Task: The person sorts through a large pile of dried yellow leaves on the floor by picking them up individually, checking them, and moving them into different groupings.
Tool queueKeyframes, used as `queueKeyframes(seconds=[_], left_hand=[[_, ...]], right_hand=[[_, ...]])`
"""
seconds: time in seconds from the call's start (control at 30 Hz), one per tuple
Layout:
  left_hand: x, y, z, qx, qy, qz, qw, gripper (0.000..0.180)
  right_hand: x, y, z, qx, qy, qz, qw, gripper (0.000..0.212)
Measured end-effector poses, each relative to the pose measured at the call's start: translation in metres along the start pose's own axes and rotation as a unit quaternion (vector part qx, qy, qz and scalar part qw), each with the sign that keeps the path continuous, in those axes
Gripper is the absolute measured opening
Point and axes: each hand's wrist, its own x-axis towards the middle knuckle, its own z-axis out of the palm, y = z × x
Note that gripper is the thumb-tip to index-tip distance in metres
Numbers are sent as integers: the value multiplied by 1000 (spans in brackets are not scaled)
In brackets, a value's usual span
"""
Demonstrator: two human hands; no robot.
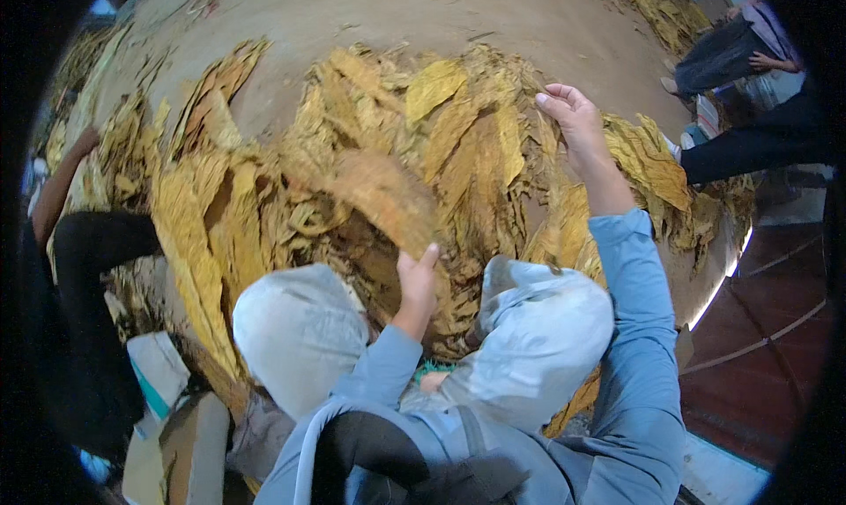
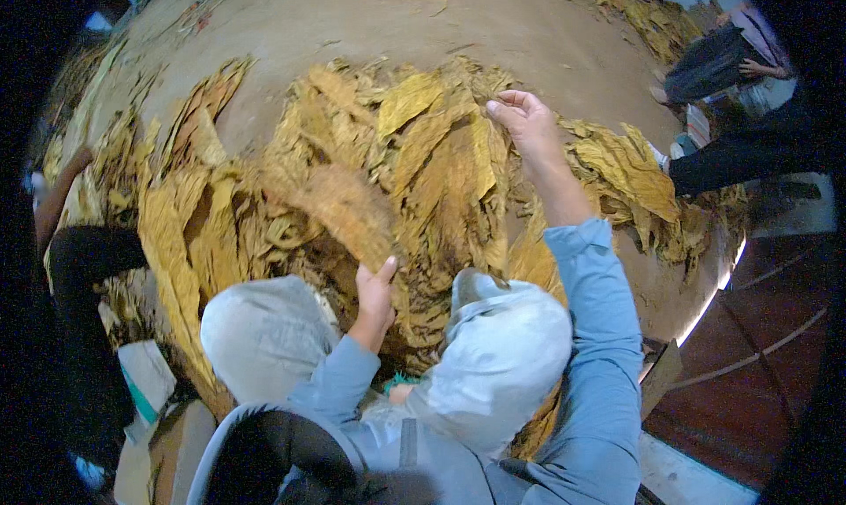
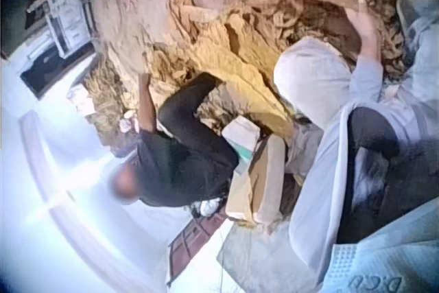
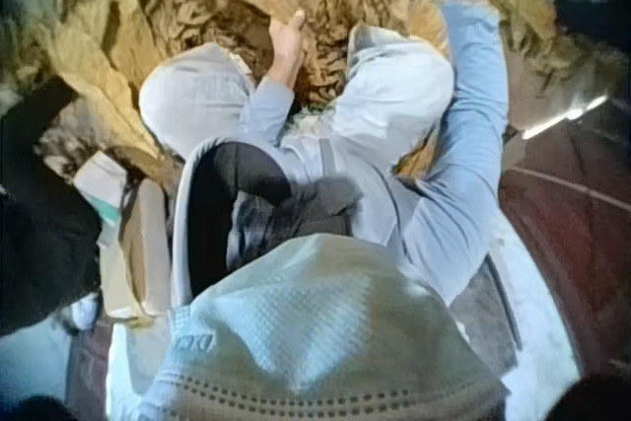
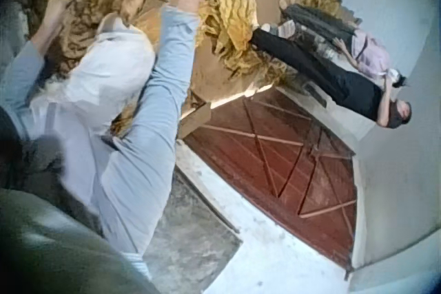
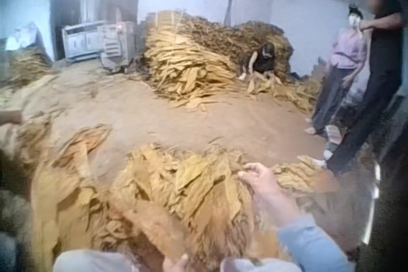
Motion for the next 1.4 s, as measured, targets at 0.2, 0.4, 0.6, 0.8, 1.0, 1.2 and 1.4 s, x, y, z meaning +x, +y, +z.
queueKeyframes(seconds=[0.2, 0.4, 0.6, 0.8, 1.0, 1.2, 1.4], left_hand=[[-32, -2, -10, 21, -102, -57, 993, 27], [-62, -7, -8, -59, -175, -84, 979, 29], [-73, -16, -12, -8, -210, -94, 973, 37], [-87, -9, -9, 29, -294, -107, 949, 47], [-103, -4, -7, 17, -276, -135, 951, 46], [-88, 3, -13, -97, -265, -147, 948, 39], [-88, 14, -13, -56, -264, -153, 951, 40]], right_hand=[[-99, -2, 41, -1, -129, 11, 992, 32], [-181, 55, 84, -213, -89, -104, 967, 46], [-232, 88, 81, -145, 60, -37, 987, 53], [-264, 99, 66, 63, 42, 76, 994, 40], [-278, 93, 60, 196, 78, 79, 974, 34], [-297, 88, 34, 321, 61, 115, 938, 27], [-305, 86, 26, 302, 75, 128, 942, 22]])
